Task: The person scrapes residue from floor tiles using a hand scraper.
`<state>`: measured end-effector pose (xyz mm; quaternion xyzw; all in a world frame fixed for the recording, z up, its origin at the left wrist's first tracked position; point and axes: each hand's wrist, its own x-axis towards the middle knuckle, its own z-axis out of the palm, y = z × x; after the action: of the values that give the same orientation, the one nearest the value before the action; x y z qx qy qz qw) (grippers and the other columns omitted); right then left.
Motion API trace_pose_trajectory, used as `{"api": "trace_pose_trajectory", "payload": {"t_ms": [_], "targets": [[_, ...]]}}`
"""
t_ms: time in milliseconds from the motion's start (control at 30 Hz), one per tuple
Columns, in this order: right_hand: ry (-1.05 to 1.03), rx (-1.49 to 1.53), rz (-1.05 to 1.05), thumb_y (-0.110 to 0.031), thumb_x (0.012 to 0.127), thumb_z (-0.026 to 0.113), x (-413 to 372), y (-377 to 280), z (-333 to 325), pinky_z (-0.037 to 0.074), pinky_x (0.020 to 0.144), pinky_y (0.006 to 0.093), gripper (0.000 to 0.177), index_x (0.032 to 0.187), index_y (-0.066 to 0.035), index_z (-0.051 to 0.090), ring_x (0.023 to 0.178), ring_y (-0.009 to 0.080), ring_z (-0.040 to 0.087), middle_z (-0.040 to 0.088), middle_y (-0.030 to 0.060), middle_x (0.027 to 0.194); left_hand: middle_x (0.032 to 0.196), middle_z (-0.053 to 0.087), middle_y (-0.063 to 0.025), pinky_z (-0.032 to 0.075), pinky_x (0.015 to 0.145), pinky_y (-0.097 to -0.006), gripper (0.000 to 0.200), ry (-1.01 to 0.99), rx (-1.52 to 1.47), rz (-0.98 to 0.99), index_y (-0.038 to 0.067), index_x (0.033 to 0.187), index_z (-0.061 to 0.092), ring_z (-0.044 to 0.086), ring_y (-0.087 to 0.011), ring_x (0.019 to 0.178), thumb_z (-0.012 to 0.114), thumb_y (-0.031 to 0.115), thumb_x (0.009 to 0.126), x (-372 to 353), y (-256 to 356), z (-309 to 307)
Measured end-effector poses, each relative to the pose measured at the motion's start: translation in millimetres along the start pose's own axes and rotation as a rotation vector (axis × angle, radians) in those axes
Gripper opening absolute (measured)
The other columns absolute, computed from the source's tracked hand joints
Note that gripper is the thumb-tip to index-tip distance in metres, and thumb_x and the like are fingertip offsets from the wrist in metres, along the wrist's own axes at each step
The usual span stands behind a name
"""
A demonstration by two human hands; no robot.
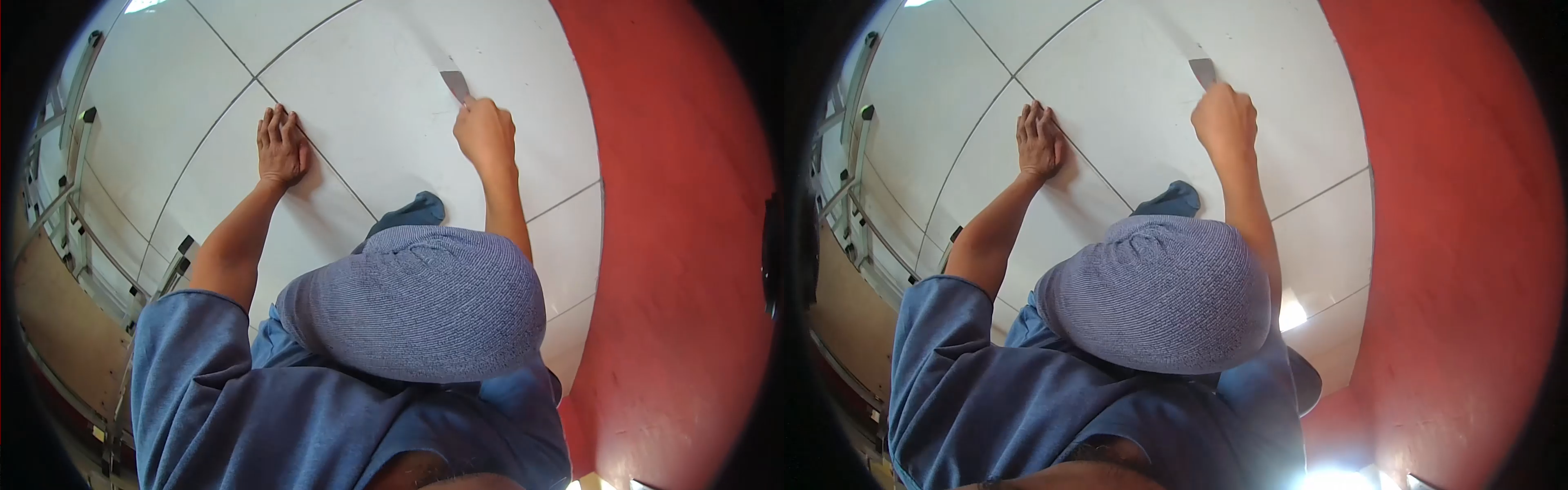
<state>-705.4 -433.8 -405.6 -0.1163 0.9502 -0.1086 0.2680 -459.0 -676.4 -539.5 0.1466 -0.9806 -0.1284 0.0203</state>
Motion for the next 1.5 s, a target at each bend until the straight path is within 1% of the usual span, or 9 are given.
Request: {"api": "trace_pose_trajectory", "payload": {"t_ms": [200, 600, 733, 767, 867, 1033, 1267, 1367, 1500], "targets": [[0.083, 0.050, 0.024, -0.009, 0.084, 0.050, 5.2, -2.4, 4.5, 0.053, 0.081, 0.0486, 0.023, 0.092, 0.004, 0.066, 0.091, 0.0453, 0.064, 0.065, 0.0296, 0.093, 0.149, 0.025, -0.0215, 0.016, 0.114, -0.0524, 0.060, 0.003, -0.019, 0.000, 0.005, 0.139, 0.035, 0.019, -0.0416, 0.140, 0.052, 0.023, 0.084, -1.1, 4.3, -2.4], [-0.041, 0.000, 0.107, -0.007, 0.081, 0.052, 3.4, -2.3, -11.3, 0.052, 0.084, 0.0485, 0.024, 0.097, 0.003, 0.067, 0.097, 0.0453, 0.063, 0.065, 0.0300, 0.098, 0.149, 0.026, -0.0210, 0.015, 0.115, -0.0518, 0.062, 0.000, -0.022, -0.008, 0.006, 0.139, 0.036, 0.020, -0.0413, 0.140, 0.054, 0.026, 0.083, -10.9, 2.7, 1.8], [0.000, 0.006, 0.150, -0.007, 0.081, 0.052, -2.7, -2.5, -14.9, 0.053, 0.082, 0.0482, 0.023, 0.095, 0.004, 0.067, 0.095, 0.0446, 0.064, 0.065, 0.0293, 0.096, 0.149, 0.027, -0.0211, 0.016, 0.114, -0.0521, 0.061, 0.024, -0.028, 0.020, 0.006, 0.138, 0.037, 0.021, -0.0414, 0.139, 0.054, 0.026, 0.083, -0.1, 0.2, -2.6], [-0.028, 0.000, 0.083, -0.007, 0.081, 0.053, 0.9, 5.4, -12.9, 0.053, 0.082, 0.0483, 0.023, 0.095, 0.004, 0.067, 0.095, 0.0446, 0.064, 0.065, 0.0298, 0.096, 0.149, 0.027, -0.0210, 0.016, 0.114, -0.0522, 0.061, 0.015, -0.024, 0.016, 0.006, 0.138, 0.037, 0.021, -0.0413, 0.139, 0.054, 0.025, 0.083, -2.4, -0.1, -2.3], [-0.054, -0.017, 0.152, -0.006, 0.081, 0.053, 7.8, -15.0, -19.6, 0.052, 0.084, 0.0476, 0.024, 0.098, 0.004, 0.067, 0.095, 0.0444, 0.064, 0.066, 0.0293, 0.096, 0.149, 0.027, -0.0209, 0.016, 0.114, -0.0526, 0.061, -0.004, -0.034, -0.005, 0.006, 0.138, 0.038, 0.021, -0.0414, 0.139, 0.055, 0.025, 0.082, -10.0, 7.4, -3.6], [-0.048, -0.003, 0.078, -0.006, 0.080, 0.053, 4.4, -4.2, -12.4, 0.054, 0.080, 0.0469, 0.022, 0.094, 0.005, 0.067, 0.093, 0.0444, 0.064, 0.065, 0.0294, 0.095, 0.148, 0.028, -0.0209, 0.017, 0.114, -0.0525, 0.061, 0.043, -0.026, 0.006, 0.006, 0.137, 0.039, 0.021, -0.0410, 0.139, 0.054, 0.026, 0.082, -0.9, -1.5, 2.3], [0.023, 0.018, 0.044, -0.004, 0.079, 0.054, -0.7, -1.1, -4.8, 0.054, 0.079, 0.0470, 0.020, 0.091, 0.006, 0.066, 0.092, 0.0445, 0.064, 0.066, 0.0290, 0.092, 0.149, 0.027, -0.0204, 0.016, 0.114, -0.0527, 0.061, 0.035, -0.023, -0.004, 0.007, 0.138, 0.038, 0.021, -0.0407, 0.139, 0.054, 0.027, 0.083, 0.1, -3.9, 5.7], [-0.062, -0.037, 0.146, -0.016, 0.088, 0.050, -2.0, -15.5, -10.2, 0.051, 0.084, 0.0447, 0.028, 0.102, 0.000, 0.068, 0.091, 0.0422, 0.064, 0.066, 0.0262, 0.094, 0.149, 0.027, -0.0201, 0.015, 0.115, -0.0522, 0.060, 0.017, -0.025, -0.012, 0.007, 0.138, 0.038, 0.020, -0.0402, 0.140, 0.054, 0.026, 0.083, -3.1, 0.4, 3.5], [0.014, -0.024, 0.054, -0.015, 0.086, 0.049, 2.4, 7.8, 0.2, 0.051, 0.084, 0.0470, 0.025, 0.093, 0.001, 0.068, 0.094, 0.0441, 0.063, 0.065, 0.0289, 0.094, 0.149, 0.027, -0.0202, 0.015, 0.114, -0.0525, 0.061, 0.030, -0.022, 0.008, 0.007, 0.138, 0.038, 0.020, -0.0400, 0.140, 0.054, 0.027, 0.083, -3.2, -1.8, 4.8]]}}
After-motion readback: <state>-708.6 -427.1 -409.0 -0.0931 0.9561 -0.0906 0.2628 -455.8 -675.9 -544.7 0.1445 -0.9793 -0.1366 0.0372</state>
